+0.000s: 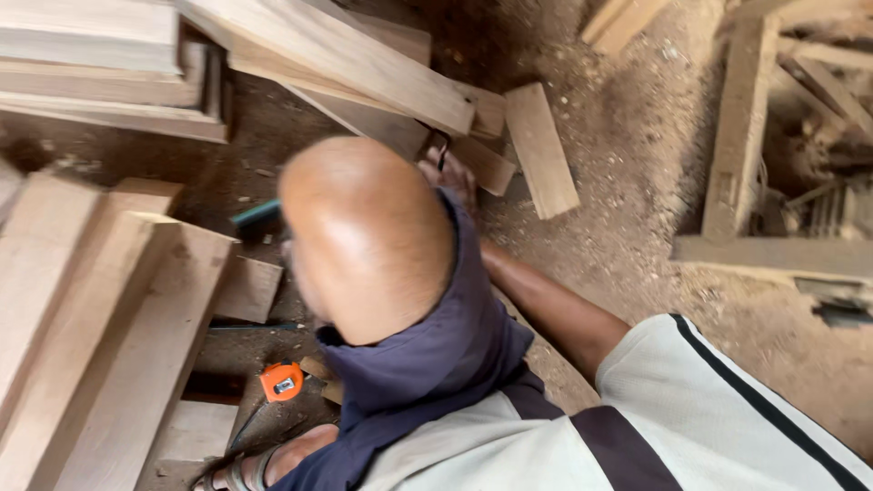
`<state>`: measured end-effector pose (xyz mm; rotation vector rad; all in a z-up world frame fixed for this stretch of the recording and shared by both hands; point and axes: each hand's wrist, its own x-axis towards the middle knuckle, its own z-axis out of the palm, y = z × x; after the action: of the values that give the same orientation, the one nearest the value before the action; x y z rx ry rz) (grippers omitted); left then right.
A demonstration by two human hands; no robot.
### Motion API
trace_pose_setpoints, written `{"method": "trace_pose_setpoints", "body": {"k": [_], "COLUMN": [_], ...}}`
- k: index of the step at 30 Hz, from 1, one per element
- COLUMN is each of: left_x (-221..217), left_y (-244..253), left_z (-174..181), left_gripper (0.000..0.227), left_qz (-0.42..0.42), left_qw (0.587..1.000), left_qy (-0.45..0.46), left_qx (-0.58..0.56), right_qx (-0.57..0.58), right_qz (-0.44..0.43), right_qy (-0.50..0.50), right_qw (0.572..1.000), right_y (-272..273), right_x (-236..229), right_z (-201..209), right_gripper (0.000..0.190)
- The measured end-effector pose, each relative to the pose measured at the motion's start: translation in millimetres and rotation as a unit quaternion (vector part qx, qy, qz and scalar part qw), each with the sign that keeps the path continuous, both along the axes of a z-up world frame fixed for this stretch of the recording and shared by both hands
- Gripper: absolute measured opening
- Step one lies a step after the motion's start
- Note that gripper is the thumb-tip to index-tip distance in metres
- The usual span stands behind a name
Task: The person uses a square and a pencil to draw lines on multiple wooden boards. The person aligns the square with the edge of the wood and marks several points on each board.
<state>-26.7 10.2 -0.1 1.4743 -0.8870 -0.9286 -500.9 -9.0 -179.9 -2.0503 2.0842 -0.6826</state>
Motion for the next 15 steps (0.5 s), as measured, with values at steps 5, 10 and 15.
{"method": "trace_pose_setpoints", "body": {"k": [5, 10, 15], "left_x": [-1, 11, 43], "left_y": [-10, -20, -35], "left_z": [-6, 8, 25], "left_gripper": [0.020, 0.019, 0.019], "left_qz": [-0.006, 0.019, 0.053], "left_qw": [0.999, 0.997, 0.990], "left_qy": [0.039, 0.068, 0.117], "left_qx": [0.011, -0.016, -0.057], "right_qx": [0.011, 0.026, -0.026], "right_qz": [0.043, -0.051, -0.132], "right_qy": [-0.111, -0.069, -0.017], "right_qw": [0.993, 0.996, 0.991], "right_y": [99, 113, 35], "right_x": [-14, -23, -24], "right_z": [-27, -26, 30], "right_gripper": [0.072, 0.072, 0.054]}}
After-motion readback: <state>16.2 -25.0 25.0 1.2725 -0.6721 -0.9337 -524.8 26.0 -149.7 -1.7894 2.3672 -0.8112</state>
